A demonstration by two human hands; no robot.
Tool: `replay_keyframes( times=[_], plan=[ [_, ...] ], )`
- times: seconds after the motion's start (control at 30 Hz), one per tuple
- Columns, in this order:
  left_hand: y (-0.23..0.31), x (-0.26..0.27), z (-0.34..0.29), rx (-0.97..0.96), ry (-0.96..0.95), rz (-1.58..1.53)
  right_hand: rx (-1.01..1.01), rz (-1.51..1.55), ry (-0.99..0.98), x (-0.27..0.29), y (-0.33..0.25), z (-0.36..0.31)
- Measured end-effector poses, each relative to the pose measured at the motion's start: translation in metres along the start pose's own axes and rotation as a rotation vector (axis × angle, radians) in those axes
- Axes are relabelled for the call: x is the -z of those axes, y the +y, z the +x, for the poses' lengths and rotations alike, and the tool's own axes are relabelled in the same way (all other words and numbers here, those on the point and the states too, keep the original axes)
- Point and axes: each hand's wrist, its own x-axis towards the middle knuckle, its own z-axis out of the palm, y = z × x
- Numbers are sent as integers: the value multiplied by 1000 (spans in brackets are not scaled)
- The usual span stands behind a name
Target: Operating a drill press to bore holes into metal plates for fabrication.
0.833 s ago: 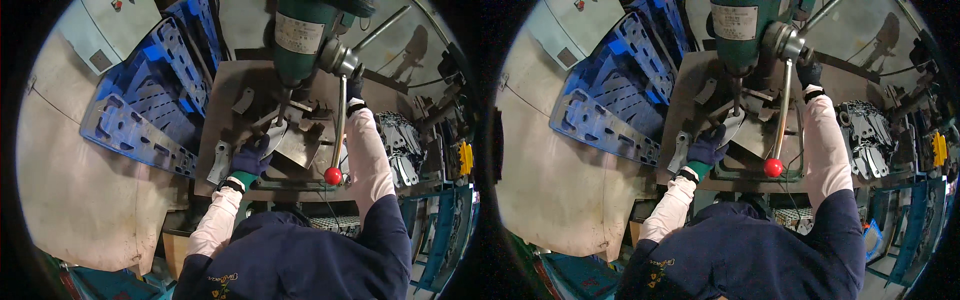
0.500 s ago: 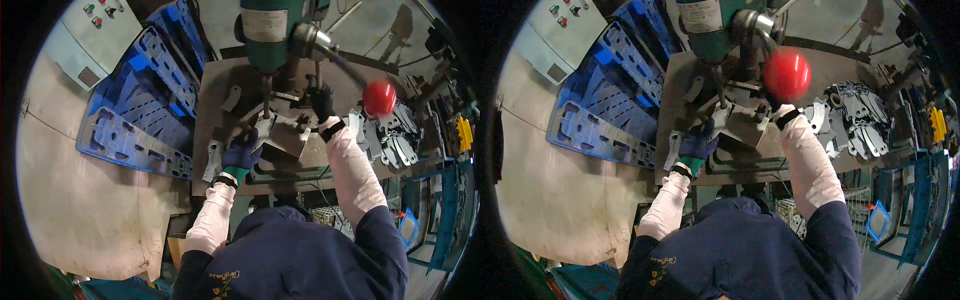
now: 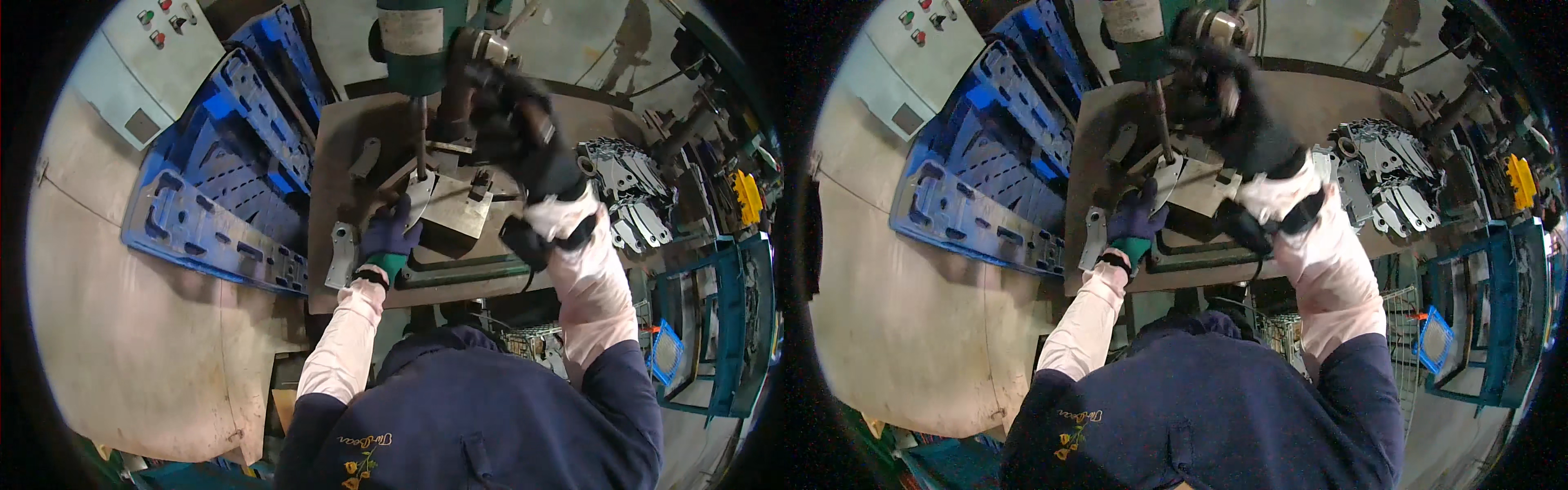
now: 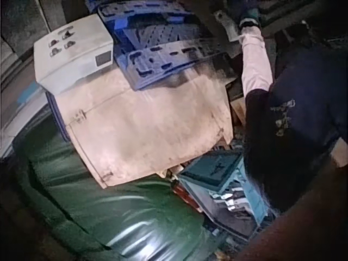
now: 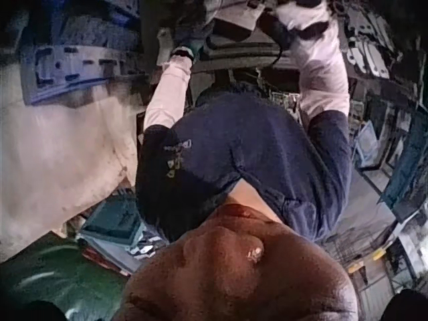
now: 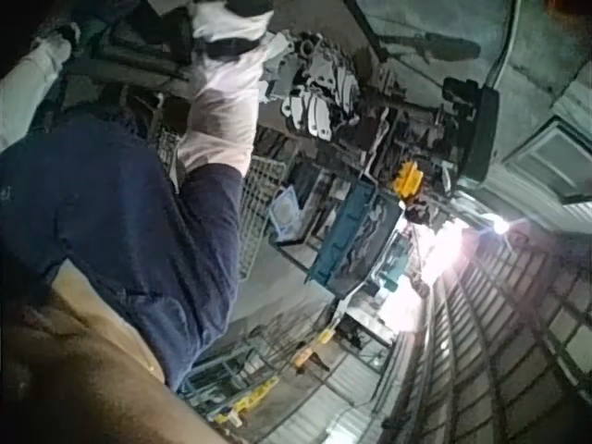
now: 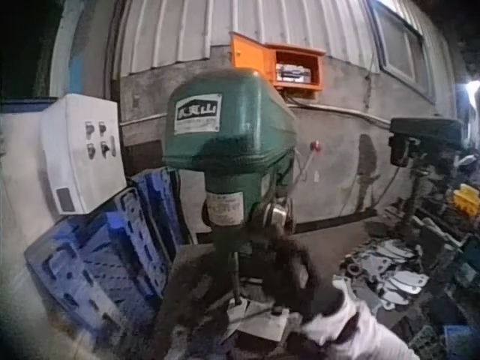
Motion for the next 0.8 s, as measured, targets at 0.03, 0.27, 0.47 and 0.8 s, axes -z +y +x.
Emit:
replay_keyframes(
  times=[0.03,0.27,0.47,0.8],
  plan=[
    [1,0,2,38,-59,-39,-16,42,-69,2,-13,16],
    [-6,19,-41,-5,69,-165,-365,424,-246,15,-46,53],
    [-66,31,-117,433,42,-1041,-162,260,-127,7,-38,43],
    [-102,17,-126,411,26,86,-213,202,-149,16,-38,43]
  ],
)
